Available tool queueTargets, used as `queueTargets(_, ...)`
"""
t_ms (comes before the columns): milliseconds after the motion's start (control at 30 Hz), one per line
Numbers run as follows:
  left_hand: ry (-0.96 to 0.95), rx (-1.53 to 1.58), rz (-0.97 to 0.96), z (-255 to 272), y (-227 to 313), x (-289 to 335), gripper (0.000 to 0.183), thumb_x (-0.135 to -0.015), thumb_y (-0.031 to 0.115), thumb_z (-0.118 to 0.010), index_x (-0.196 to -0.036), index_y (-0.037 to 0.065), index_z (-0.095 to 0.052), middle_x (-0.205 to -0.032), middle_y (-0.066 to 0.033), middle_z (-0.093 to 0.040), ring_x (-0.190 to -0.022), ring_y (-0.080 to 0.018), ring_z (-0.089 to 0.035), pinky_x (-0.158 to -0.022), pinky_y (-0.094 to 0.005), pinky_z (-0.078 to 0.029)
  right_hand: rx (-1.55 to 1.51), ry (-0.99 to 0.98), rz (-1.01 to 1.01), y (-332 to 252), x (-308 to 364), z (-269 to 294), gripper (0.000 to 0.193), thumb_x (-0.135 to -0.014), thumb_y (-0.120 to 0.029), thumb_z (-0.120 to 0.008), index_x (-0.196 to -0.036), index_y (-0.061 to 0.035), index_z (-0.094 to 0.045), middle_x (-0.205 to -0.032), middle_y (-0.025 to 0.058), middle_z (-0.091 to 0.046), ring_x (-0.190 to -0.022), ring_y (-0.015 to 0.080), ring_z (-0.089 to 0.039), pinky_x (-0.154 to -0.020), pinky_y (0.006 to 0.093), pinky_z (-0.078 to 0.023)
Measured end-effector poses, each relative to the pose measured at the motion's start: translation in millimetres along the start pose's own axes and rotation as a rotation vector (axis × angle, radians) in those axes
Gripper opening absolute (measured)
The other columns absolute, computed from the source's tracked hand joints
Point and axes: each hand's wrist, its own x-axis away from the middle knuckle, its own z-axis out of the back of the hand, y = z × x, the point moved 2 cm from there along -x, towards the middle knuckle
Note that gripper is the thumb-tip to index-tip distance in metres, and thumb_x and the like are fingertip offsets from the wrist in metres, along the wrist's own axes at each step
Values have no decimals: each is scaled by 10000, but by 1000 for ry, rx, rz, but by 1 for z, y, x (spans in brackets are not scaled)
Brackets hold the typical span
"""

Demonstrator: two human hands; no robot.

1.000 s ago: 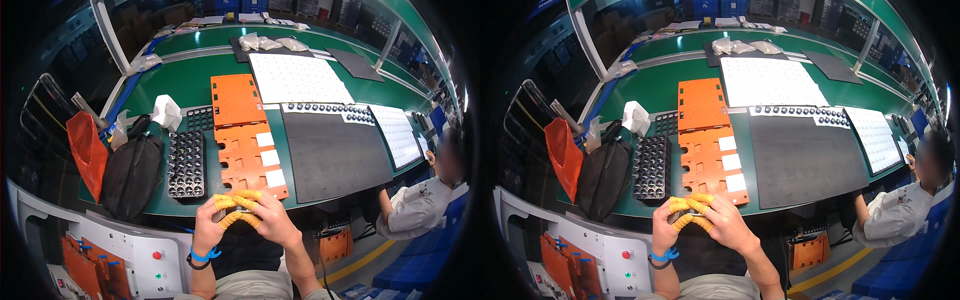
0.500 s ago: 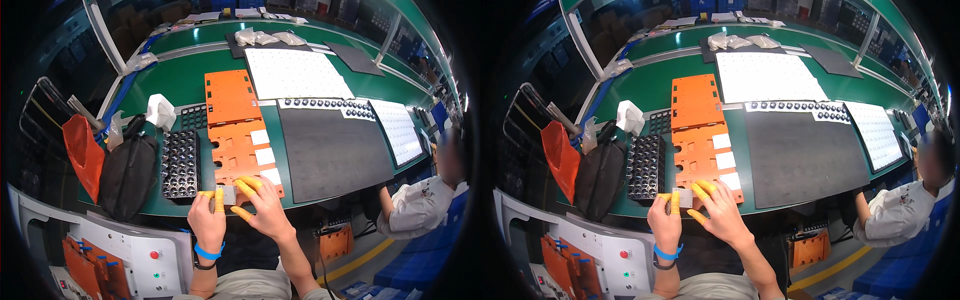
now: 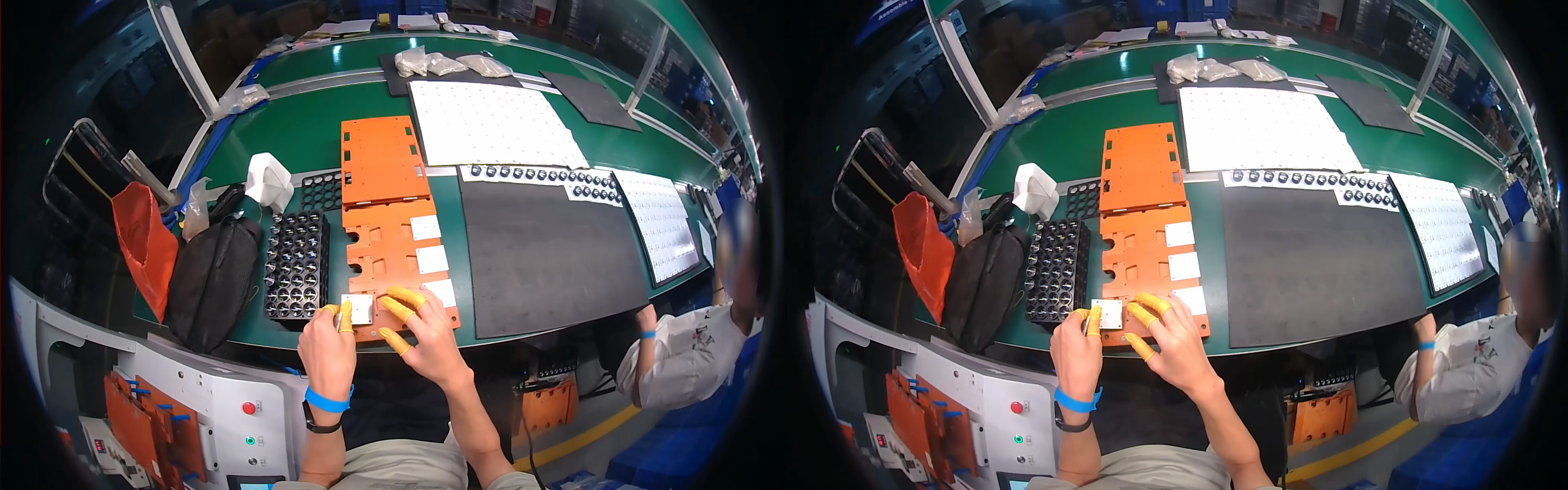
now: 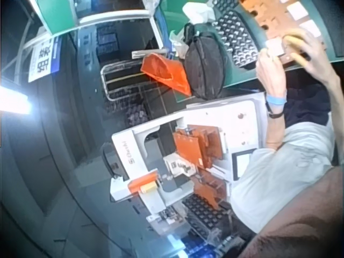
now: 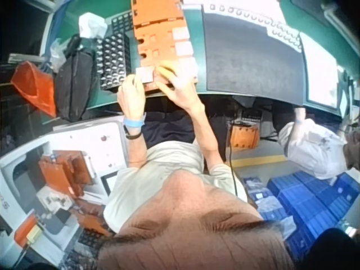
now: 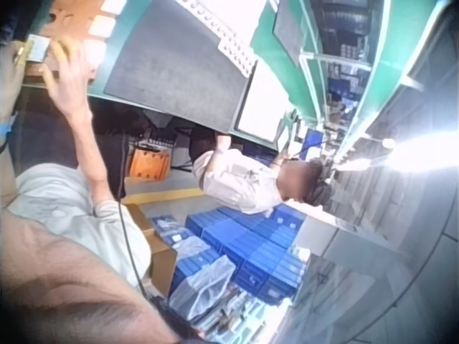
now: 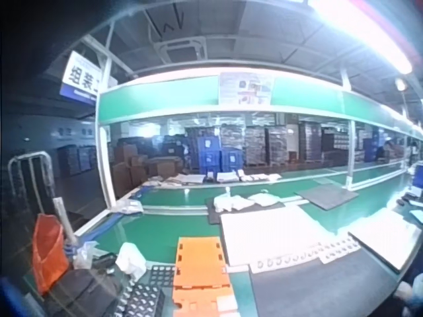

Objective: The person places small white rectangular components into slots on an orange tray, then picks up the tray and places it into a white machine labeled 'Oushi'. The person then interacts with the machine's touchscreen interface.

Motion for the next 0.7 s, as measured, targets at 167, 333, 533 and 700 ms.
queueTargets(167, 28, -60, 21, -4, 4, -2, 237, -959, 169, -614, -923, -51, -694, -830, -291, -659, -811, -484, -634, -688, -537, -487, 3, 17, 16, 0, 2, -1, 453, -751, -143, -824, -1161, -20, -675, -1238, 108, -636, -1153, 355, -572, -983, 449, -463)
queueTargets(333, -56, -136, 31, -8, 7, -9, 253, -968, 172, -597, -887, -52, -682, -827, -304, -652, -829, -488, -633, -699, -546, -493, -62, 48, 28, 5, 2, 0, 447, -752, -135, -816, -1164, -23, -684, -1222, 110, -645, -1122, 343, -594, -941, 428, -493)
queueTargets(533, -95, -232, 44, -14, 7, -9, 292, -990, 204, -560, -890, -45, -677, -841, -289, -665, -840, -487, -641, -715, -550, -504, -87, 39, 35, 4, 4, 2, 410, -783, -111, -790, -1164, -13, -673, -1221, 121, -630, -1102, 319, -601, -924, 409, -505)
queueTargets(700, -64, -250, 1, -21, 6, -5, 266, -989, 195, -558, -901, -29, -672, -878, -257, -681, -849, -466, -650, -721, -539, -508, -84, 46, 36, 5, 4, 6, 401, -793, -111, -784, -1166, -17, -673, -1214, 121, -636, -1080, 316, -608, -906, 400, -508)
